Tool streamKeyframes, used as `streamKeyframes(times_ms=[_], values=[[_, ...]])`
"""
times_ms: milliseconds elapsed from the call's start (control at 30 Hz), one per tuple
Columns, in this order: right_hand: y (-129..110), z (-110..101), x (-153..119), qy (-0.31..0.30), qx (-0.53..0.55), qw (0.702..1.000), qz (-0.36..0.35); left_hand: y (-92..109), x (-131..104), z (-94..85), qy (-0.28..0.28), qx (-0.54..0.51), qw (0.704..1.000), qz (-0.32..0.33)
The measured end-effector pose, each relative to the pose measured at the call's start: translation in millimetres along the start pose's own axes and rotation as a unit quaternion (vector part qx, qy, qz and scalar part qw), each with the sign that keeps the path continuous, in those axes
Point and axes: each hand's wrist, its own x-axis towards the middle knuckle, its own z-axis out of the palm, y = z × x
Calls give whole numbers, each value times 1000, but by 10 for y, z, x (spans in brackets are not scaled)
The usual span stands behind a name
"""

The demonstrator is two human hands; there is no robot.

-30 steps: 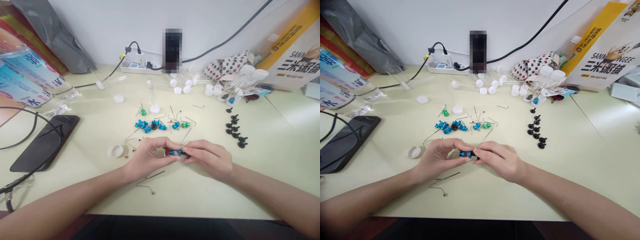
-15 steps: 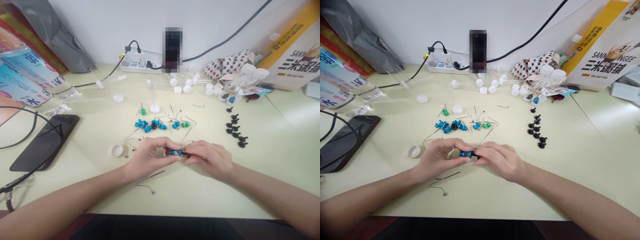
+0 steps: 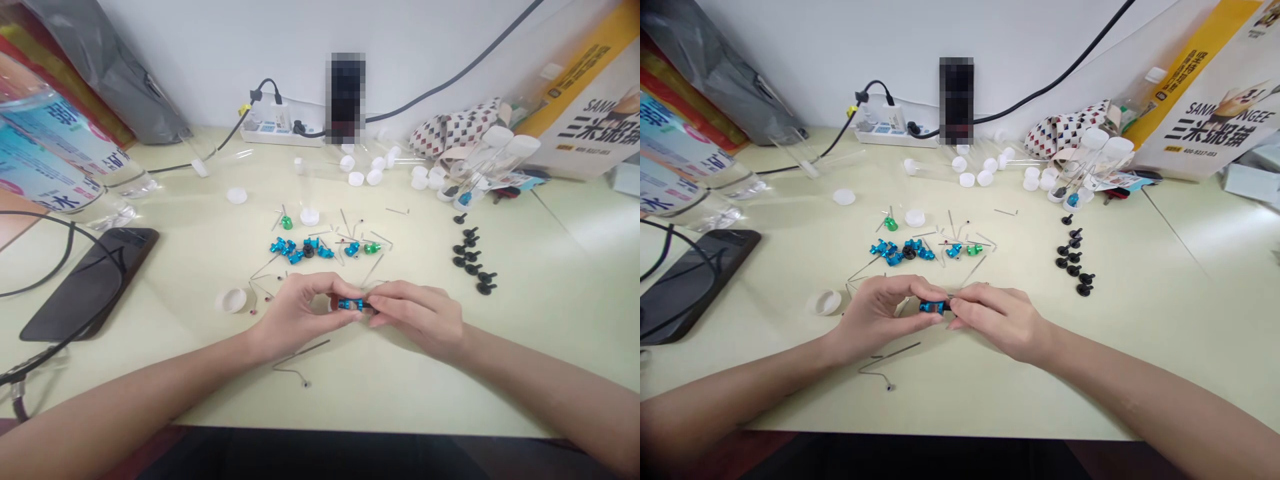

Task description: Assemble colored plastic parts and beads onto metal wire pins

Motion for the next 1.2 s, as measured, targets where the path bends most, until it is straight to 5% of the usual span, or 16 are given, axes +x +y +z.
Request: streamKeyframes(times_ms=[367,1200], values=[[7,24,60,42,-4,999,9,8,12,-11,29,-13,999,-15],[30,26,22,34,-9,999,24,13,13,9,22,-15,1000,-13]])
